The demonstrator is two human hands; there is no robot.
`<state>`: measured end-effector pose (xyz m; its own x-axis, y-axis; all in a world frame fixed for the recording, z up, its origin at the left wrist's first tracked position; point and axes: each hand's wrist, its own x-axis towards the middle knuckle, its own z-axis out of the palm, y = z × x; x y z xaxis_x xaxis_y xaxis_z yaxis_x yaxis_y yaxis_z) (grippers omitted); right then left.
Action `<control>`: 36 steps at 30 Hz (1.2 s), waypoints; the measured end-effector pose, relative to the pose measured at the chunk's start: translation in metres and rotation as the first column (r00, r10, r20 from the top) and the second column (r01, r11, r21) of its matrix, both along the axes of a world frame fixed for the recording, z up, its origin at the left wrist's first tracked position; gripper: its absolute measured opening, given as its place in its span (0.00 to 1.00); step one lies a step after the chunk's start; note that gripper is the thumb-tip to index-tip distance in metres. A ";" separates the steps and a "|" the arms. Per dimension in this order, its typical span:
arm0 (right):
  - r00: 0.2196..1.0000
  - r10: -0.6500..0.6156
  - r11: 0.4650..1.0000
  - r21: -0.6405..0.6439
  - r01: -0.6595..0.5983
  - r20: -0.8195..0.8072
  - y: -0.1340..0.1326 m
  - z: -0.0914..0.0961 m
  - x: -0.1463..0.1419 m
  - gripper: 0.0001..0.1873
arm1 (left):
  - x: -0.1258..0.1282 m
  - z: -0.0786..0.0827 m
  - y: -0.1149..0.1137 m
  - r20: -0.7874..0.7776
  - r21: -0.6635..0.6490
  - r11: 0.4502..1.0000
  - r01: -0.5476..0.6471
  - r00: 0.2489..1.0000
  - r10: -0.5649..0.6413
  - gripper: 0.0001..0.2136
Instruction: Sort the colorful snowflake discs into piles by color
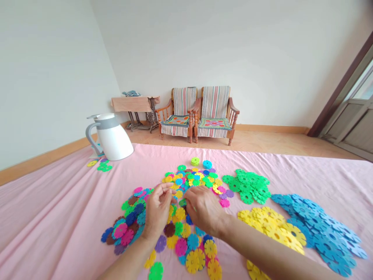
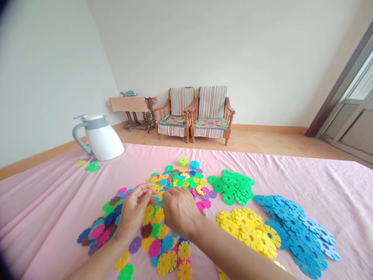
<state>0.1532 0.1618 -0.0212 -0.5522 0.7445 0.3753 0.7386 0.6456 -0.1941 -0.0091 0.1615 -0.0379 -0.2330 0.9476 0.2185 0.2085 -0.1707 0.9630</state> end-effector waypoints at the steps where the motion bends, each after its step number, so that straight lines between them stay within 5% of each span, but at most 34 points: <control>1: 0.997 -0.058 0.998 -0.018 0.057 -0.047 0.002 0.003 0.006 0.09 | 0.000 0.000 0.000 -0.002 -0.003 1.000 0.004 1.000 -0.004 0.14; 5: 0.939 -0.294 0.956 -0.084 0.283 -0.178 0.021 0.004 0.057 0.11 | 0.000 0.000 0.000 -0.006 -0.002 1.000 0.012 1.000 -0.012 0.14; 9: 0.829 -0.510 0.860 -0.108 0.499 -0.228 0.049 -0.014 0.127 0.13 | -0.001 -0.003 0.001 -0.020 0.008 1.000 0.020 1.000 -0.020 0.14; 15: 0.737 -0.623 0.778 -0.112 0.618 -0.264 0.064 -0.037 0.181 0.14 | -0.004 -0.009 0.004 -0.036 -0.003 1.000 0.030 0.999 -0.030 0.15; 20: 0.795 -0.537 0.841 -0.107 0.530 -0.281 0.057 -0.030 0.155 0.15 | -0.004 -0.008 0.004 -0.040 -0.002 1.000 0.031 0.999 -0.031 0.14; 25: 0.948 -0.242 0.960 -0.192 0.204 -0.207 0.033 -0.016 0.094 0.10 | -0.004 -0.008 0.004 -0.046 -0.002 1.000 0.027 0.999 -0.027 0.14; 29: 0.982 -0.097 0.969 -0.242 0.056 -0.164 0.016 -0.009 0.053 0.07 | -0.003 -0.008 0.003 -0.050 -0.013 1.000 0.025 0.998 -0.026 0.14; 36: 0.993 -0.015 0.963 -0.269 -0.016 -0.115 0.012 -0.006 0.022 0.15 | -0.001 -0.004 0.002 -0.046 -0.017 1.000 0.018 0.999 -0.019 0.14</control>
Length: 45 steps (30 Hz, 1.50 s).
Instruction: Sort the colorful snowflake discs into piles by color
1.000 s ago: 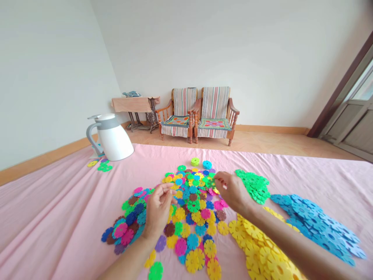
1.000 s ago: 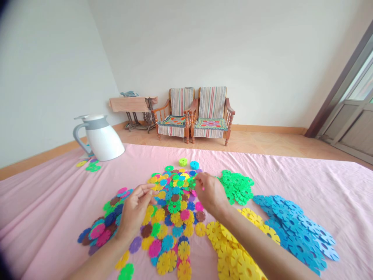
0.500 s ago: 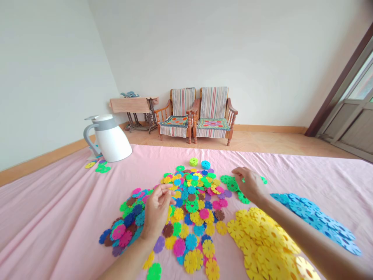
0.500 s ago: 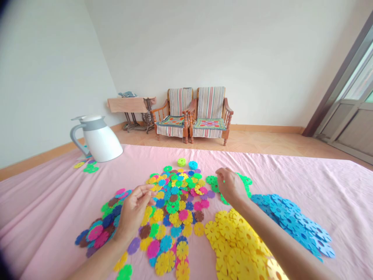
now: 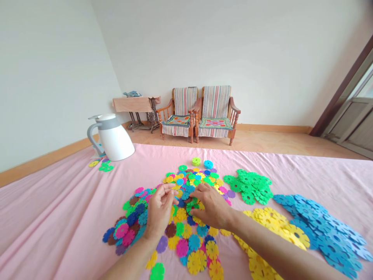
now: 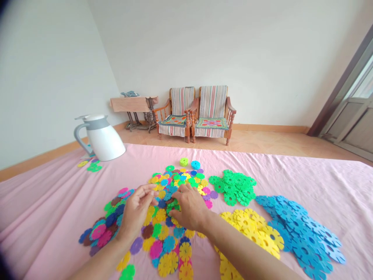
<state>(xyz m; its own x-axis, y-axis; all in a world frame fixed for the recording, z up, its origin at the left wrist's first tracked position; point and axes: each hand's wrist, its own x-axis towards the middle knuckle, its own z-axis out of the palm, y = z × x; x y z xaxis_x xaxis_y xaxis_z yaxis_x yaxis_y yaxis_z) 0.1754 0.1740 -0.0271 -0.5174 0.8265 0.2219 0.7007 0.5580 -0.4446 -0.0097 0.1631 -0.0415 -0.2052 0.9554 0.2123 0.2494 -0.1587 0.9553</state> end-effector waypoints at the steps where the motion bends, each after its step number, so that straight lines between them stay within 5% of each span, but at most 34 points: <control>1: 1.000 0.006 1.000 0.000 -0.006 0.004 -0.001 0.000 -0.002 0.16 | 0.000 0.001 0.000 -0.001 0.002 1.000 -0.001 1.000 0.001 0.14; 10: 0.999 -0.023 0.997 0.066 0.026 -0.036 -0.007 0.000 -0.006 0.10 | 0.001 0.005 -0.001 -0.004 0.012 1.000 -0.016 1.000 0.016 0.15; 20: 0.969 -0.185 0.978 0.072 0.198 -0.162 0.011 0.006 0.052 0.10 | 0.000 0.000 0.002 0.007 0.017 1.000 -0.004 1.000 0.004 0.14; 30: 1.000 -0.025 0.999 0.040 0.024 0.004 -0.006 0.001 -0.005 0.07 | 0.000 0.002 0.000 -0.010 0.018 1.000 0.001 1.000 0.000 0.13; 38: 0.990 -0.018 0.998 0.067 0.008 0.143 -0.012 -0.001 -0.002 0.14 | 0.000 0.002 0.000 -0.017 0.001 1.000 -0.002 1.000 0.002 0.13; 45: 0.989 -0.065 0.996 0.069 0.056 0.131 -0.014 0.002 -0.003 0.11 | -0.002 -0.002 0.002 -0.028 0.026 1.000 0.013 1.000 -0.012 0.12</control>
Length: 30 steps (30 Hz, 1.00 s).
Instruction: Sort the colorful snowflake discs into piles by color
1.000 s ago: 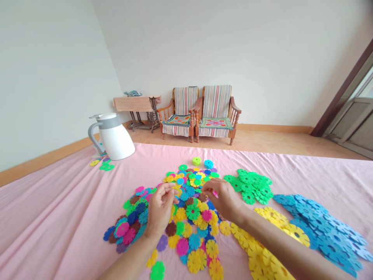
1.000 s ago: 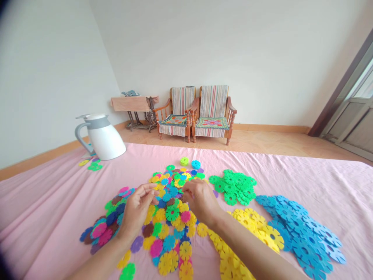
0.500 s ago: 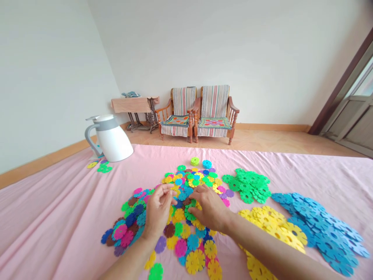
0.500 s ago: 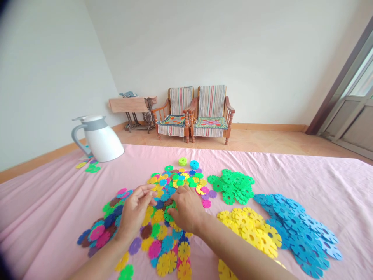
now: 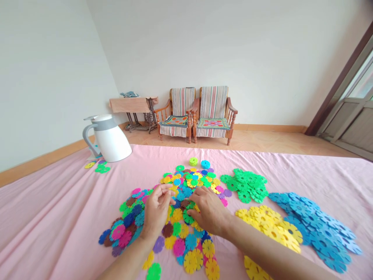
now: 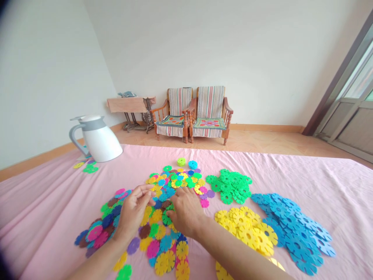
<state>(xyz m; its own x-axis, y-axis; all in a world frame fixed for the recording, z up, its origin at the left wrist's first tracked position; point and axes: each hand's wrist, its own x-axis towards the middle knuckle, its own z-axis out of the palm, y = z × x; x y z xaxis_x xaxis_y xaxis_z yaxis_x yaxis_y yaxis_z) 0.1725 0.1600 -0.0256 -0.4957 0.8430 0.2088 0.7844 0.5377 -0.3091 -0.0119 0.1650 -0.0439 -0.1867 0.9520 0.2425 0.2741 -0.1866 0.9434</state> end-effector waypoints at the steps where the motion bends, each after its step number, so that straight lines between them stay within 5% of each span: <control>1: 1.000 0.011 1.000 0.002 -0.011 -0.001 0.000 0.000 -0.001 0.09 | 0.000 0.000 0.000 0.002 0.000 1.000 -0.001 1.000 0.001 0.12; 5: 0.999 0.033 0.998 0.063 -0.031 -0.019 0.000 -0.003 -0.003 0.10 | 0.000 0.002 0.000 0.006 -0.001 1.000 -0.005 1.000 0.005 0.12; 9: 0.994 -0.083 0.990 0.105 0.090 -0.071 0.006 0.001 0.014 0.15 | 0.002 0.004 -0.002 0.021 -0.008 1.000 -0.016 1.000 0.016 0.13; 16: 0.873 -0.453 0.872 0.111 0.476 -0.181 0.045 0.002 0.106 0.15 | 0.002 0.005 -0.001 0.016 0.002 1.000 -0.013 1.000 0.013 0.14; 20: 0.836 -0.513 0.834 0.118 0.539 -0.193 0.055 0.002 0.139 0.15 | 0.001 0.004 -0.001 0.028 -0.017 1.000 -0.013 1.000 0.014 0.14; 25: 0.895 -0.415 0.890 0.133 0.437 -0.163 0.038 0.006 0.108 0.14 | 0.002 0.005 -0.002 0.037 -0.020 1.000 -0.016 0.999 0.017 0.14; 30: 0.993 -0.055 0.997 0.041 0.060 -0.109 -0.003 0.007 0.036 0.09 | 0.003 0.009 -0.004 0.033 0.005 0.999 -0.038 0.999 0.038 0.13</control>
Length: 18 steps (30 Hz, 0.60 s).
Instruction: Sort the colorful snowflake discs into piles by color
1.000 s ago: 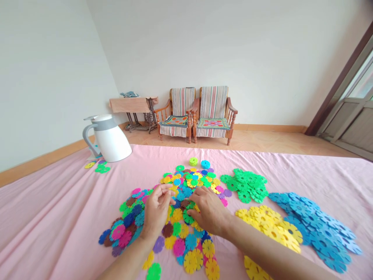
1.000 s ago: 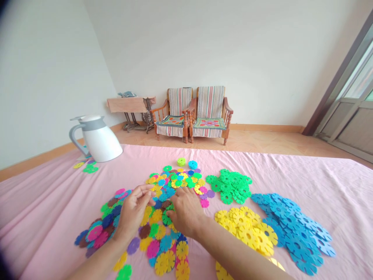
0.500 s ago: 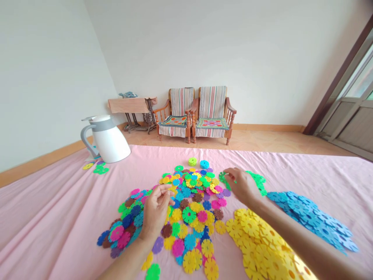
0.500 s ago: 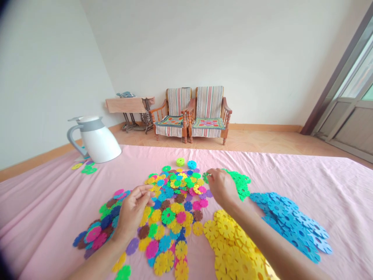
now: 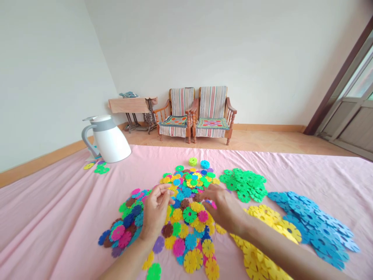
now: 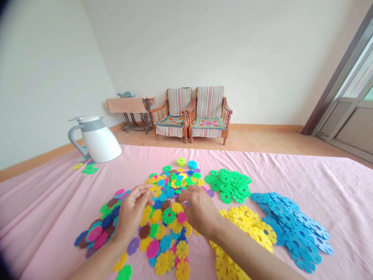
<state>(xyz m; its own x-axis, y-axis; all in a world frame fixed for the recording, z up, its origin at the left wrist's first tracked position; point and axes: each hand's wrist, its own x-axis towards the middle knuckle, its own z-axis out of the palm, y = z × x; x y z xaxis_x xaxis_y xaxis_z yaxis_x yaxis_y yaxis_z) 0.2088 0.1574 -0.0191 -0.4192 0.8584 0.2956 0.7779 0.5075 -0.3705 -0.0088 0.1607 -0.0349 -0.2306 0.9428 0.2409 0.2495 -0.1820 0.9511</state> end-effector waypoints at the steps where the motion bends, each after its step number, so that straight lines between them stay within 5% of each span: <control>1: 0.998 0.068 0.997 -0.022 -0.068 0.006 -0.007 0.000 -0.011 0.09 | 0.000 0.000 -0.001 0.005 0.002 1.000 -0.004 1.000 0.004 0.13; 9: 0.963 0.136 0.991 -0.018 -0.135 0.233 -0.023 -0.004 -0.043 0.12 | -0.002 -0.002 0.000 0.026 0.005 1.000 0.005 1.000 -0.005 0.14; 14: 0.963 0.176 0.973 0.111 -0.201 0.203 -0.026 -0.010 -0.042 0.09 | -0.001 -0.002 0.001 0.026 0.011 1.000 0.006 1.000 -0.006 0.14; 18: 0.997 -0.026 0.987 0.163 0.014 0.073 -0.014 -0.002 -0.018 0.12 | -0.001 -0.001 0.000 0.019 0.012 1.000 -0.007 1.000 0.007 0.14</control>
